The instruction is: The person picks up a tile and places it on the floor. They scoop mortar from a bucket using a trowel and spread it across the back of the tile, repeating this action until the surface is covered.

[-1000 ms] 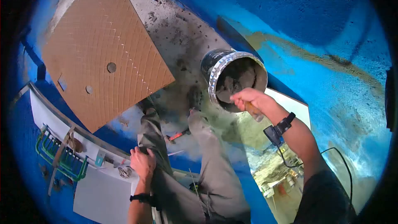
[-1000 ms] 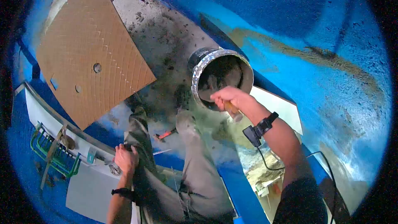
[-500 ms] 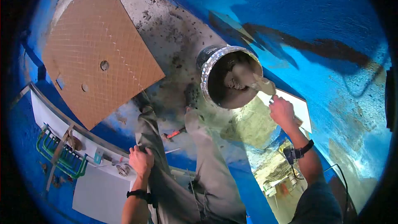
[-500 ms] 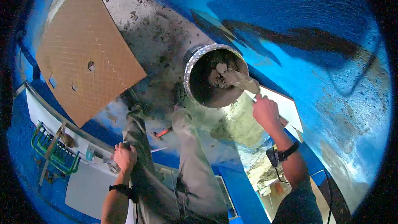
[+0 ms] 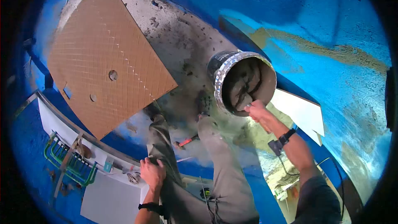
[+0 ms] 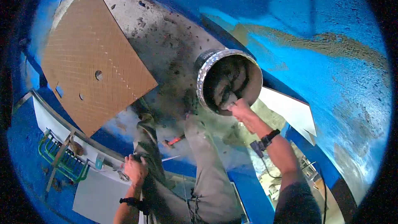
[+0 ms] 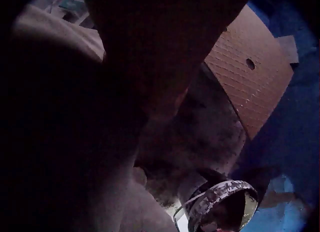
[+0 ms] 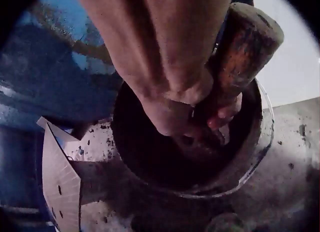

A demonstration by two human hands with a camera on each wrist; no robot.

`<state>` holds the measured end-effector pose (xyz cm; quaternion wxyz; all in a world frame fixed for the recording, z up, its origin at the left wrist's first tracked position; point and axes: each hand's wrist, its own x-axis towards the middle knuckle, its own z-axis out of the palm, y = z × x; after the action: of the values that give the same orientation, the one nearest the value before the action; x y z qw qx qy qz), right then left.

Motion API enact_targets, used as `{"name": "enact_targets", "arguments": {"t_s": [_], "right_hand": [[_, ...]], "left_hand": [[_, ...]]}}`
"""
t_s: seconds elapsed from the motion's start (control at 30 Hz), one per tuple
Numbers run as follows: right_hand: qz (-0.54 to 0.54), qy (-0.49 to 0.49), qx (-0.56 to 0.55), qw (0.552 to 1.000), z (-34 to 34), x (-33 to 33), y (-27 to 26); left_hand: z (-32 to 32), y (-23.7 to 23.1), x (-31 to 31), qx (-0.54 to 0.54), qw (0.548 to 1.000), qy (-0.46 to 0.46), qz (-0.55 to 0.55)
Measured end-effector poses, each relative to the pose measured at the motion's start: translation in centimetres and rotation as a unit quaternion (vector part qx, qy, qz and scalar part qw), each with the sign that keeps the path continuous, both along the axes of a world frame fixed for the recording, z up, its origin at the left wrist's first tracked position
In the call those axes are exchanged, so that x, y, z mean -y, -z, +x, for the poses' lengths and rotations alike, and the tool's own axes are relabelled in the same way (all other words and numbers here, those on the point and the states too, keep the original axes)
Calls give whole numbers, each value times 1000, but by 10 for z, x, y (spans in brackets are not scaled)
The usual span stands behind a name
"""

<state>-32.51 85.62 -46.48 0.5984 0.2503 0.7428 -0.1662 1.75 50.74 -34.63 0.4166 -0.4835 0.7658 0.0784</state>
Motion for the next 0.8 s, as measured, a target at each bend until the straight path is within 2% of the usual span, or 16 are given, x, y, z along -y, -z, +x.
{"name": "enact_targets", "arguments": {"t_s": [0.03,0.13,0.17,0.23,0.33,0.37,0.43,0.5,0.57,0.8], "right_hand": [[-5,2,0,1000,3,14,8],[-57,126,-33,990,14,42,38],[-63,127,-33,989,16,44,35],[-60,260,-34,963,28,38,17],[-75,291,-61,952,38,34,4],[-78,293,-60,951,38,35,13],[-102,233,-155,954,34,39,37],[-98,221,-174,955,26,48,43],[-106,239,-170,950,38,37,33],[-179,242,-231,925,67,0,7]], "left_hand": [[1,0,1,-11,1000,4,-1],[2,-1,7,-14,1000,10,-4],[1,2,8,-11,1000,4,-3],[3,4,9,-18,1000,14,-8],[1,4,8,-30,999,34,-9],[0,2,9,-33,999,41,-14],[-3,-2,9,-34,998,38,-19],[-10,3,15,-47,998,38,-34],[-7,3,11,-21,999,39,-26],[-1,2,3,-27,998,61,-17]]}}
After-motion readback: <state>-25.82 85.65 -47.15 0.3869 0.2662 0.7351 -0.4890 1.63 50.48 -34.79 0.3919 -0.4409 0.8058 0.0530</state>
